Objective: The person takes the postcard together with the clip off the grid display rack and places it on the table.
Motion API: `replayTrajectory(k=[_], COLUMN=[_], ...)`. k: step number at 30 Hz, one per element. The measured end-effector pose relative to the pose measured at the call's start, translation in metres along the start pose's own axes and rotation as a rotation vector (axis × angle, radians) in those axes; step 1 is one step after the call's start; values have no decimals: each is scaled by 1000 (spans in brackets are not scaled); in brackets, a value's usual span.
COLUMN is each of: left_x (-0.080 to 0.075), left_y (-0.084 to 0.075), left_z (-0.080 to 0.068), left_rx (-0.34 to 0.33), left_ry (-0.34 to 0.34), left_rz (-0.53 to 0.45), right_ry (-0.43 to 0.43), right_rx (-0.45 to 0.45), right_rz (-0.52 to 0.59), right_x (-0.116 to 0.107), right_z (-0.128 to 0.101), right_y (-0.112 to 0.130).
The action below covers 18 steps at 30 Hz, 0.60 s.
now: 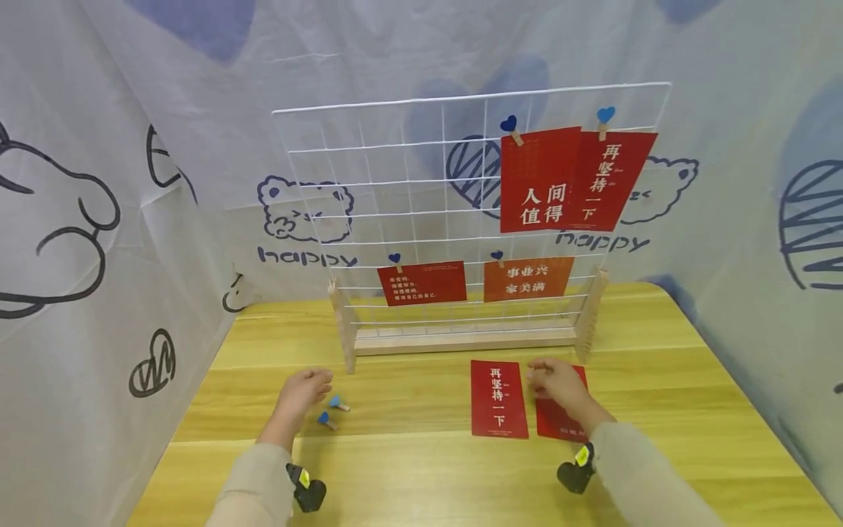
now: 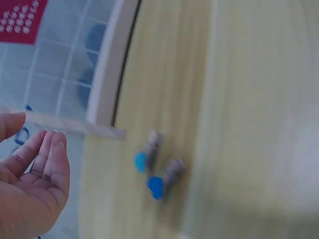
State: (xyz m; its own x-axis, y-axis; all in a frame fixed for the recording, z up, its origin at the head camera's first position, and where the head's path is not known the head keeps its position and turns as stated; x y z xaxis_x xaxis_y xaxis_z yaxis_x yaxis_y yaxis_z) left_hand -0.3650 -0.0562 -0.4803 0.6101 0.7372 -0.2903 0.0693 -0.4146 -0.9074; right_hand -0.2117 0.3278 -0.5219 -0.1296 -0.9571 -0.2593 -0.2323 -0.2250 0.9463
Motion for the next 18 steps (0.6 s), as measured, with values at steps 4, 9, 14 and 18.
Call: replayTrajectory(k=[4,9,14,18], left_x=[3,6,10,15], left_y=[-17,-38,-60,-79], left_z=[5,9,12,13], left_rx=[31,75,111,149], left_ry=[20,35,62,70], left_rz=[-10,-33,-38,-22], right_ry=[3,0,19,30], right_rx=[-26,-76,-133,-166], right_rz=[9,9,-6,-24], right_x=[-5,-12,-19,-24], right_z=[0,2,2,2], right_y=[10,25,44,61])
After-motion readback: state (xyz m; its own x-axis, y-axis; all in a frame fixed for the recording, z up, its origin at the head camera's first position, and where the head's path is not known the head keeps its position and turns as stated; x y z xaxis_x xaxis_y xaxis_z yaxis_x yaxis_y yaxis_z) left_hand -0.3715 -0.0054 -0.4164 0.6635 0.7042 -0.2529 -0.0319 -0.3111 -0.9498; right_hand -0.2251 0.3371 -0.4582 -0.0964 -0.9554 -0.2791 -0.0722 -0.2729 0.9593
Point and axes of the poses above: each hand's wrist, its own z-axis towards the middle knuckle, its own x-axis out of the palm, y = z × x, the point moved 5 cm from there along z, towards the middle knuckle, and after that the axes turned 12 degrees about y, right-handed, at the moved point
